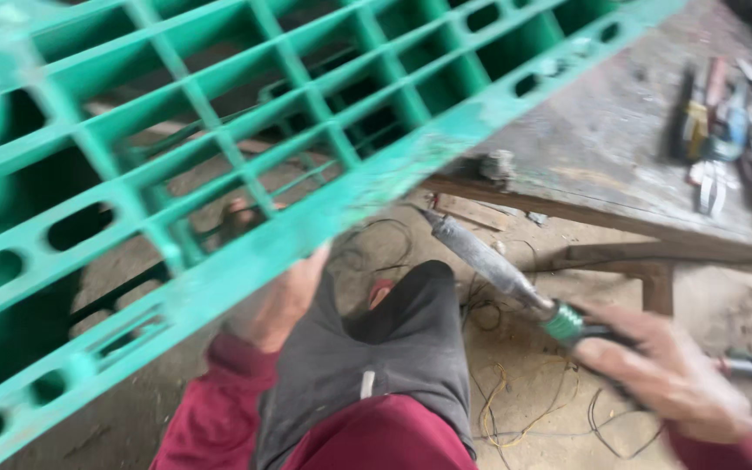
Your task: The person uses a utility knife to trim the edges of a green plastic crate and then uses a soldering iron to melt and fuse the plastic sections. They hold the crate by hand on a workshop floor while applying the heated tool to repair or modify the structure.
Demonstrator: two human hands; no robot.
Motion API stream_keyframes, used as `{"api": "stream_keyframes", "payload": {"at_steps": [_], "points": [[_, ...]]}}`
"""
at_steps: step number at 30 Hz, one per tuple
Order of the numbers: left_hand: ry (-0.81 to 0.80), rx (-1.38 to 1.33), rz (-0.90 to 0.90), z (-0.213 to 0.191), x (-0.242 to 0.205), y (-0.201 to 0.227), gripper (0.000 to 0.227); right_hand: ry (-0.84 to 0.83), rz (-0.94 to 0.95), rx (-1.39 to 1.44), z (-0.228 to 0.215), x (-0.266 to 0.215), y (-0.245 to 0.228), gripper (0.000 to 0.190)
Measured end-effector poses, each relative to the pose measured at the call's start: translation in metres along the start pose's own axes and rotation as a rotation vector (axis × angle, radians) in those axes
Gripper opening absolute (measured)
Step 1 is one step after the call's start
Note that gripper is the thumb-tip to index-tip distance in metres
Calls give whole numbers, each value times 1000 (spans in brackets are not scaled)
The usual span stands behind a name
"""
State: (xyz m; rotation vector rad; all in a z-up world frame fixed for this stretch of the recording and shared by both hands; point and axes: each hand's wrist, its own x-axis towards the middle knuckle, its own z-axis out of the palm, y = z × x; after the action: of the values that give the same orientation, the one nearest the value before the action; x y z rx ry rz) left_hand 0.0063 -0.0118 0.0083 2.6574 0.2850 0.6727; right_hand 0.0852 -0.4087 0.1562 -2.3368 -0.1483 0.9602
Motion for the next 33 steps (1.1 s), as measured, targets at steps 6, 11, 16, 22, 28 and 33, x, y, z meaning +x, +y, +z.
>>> {"api": "stream_keyframes", "payload": {"at_steps": [6, 11, 16, 22, 28, 33], "points": [[145, 133, 127, 11, -14, 7, 58, 513, -185, 860, 108, 0, 79, 60], [167, -107, 19, 55, -42, -28, 65, 769, -279, 729, 95, 37, 87, 61], [101, -294, -194, 101, -69, -80, 66, 895, -379, 407, 38, 87, 84, 57], [27, -264, -206, 133, -44, -105, 57, 1004, -438, 334, -19, 135, 86, 48], [16, -201, -172, 135, -32, -73, 48, 957, -332, 86, -30, 145, 56, 60], [52, -53, -107, 96, -32, -48, 41, 930, -435, -334, -39, 165, 29, 60]]}}
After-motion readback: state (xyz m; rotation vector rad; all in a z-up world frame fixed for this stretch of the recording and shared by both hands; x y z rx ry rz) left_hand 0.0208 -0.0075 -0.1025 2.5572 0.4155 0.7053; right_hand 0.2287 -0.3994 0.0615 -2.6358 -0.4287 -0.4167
